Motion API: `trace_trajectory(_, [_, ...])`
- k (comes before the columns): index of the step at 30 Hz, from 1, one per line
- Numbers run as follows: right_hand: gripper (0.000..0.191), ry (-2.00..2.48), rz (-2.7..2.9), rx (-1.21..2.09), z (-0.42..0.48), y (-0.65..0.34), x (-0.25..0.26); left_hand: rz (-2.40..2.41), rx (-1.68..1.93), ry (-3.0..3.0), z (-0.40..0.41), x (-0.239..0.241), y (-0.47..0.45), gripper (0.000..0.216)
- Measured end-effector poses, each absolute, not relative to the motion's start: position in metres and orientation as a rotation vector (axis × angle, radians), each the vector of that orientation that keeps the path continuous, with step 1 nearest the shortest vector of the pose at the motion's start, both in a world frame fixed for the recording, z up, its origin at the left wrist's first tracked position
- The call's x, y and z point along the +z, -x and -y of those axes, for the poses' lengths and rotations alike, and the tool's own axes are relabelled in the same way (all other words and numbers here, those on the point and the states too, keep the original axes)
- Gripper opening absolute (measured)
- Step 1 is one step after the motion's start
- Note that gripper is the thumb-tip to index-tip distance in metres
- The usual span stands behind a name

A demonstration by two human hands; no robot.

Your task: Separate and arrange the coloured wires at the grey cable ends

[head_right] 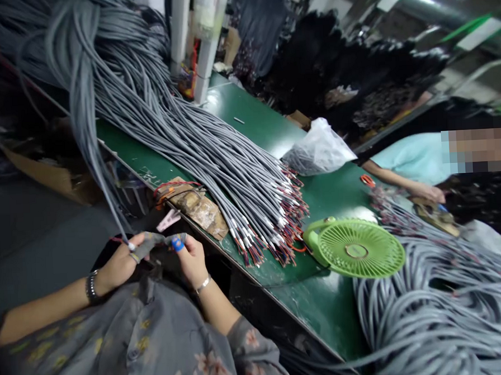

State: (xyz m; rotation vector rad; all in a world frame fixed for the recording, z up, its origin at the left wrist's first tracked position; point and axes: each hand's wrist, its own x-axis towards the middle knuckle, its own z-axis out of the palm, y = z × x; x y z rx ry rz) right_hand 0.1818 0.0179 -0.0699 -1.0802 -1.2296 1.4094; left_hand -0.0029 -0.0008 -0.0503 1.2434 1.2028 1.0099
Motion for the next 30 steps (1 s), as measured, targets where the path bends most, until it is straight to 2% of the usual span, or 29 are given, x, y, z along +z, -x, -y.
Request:
trace_trajectory(4, [0.036, 1.023, 1.476, 1.304, -0.004, -0.187, -0.056, -1.194, 0.888, -1.415, 0.006, -0.053, -0.001, 0.014])
trace_trajectory(6, [0.036, 1.029, 1.600, 1.257, -0.001, -0.183, -0.046, -1.222, 0.847, -1.475, 0.008, -0.056, 0.000, 0.019])
trace_trajectory(10, [0.019, 1.087, 1.751, 1.128, -0.005, -0.172, -0.034, -1.259, 0.815, -1.490, 0.010, -0.051, 0.001, 0.028])
trace_trajectory(15, [0.033, 1.101, 1.489, 1.424, -0.016, -0.167, -0.041, -1.176, 0.893, -1.297, 0.012, -0.030, 0.003, 0.013])
trace_trajectory(21, [0.047, 1.088, 1.115, 1.743, -0.016, -0.165, -0.050, -1.216, 0.762, -1.156, 0.005, -0.023, 0.008, 0.026])
trace_trajectory(26, [0.051, 1.041, 1.085, 1.804, -0.018, -0.163, -0.049, -1.191, 0.640, -1.118, -0.001, -0.020, 0.010, 0.027])
trace_trajectory(30, [0.052, 1.053, 1.149, 1.709, -0.024, -0.164, -0.049, -1.210, 0.660, -1.094, -0.003, -0.020, 0.010, 0.026])
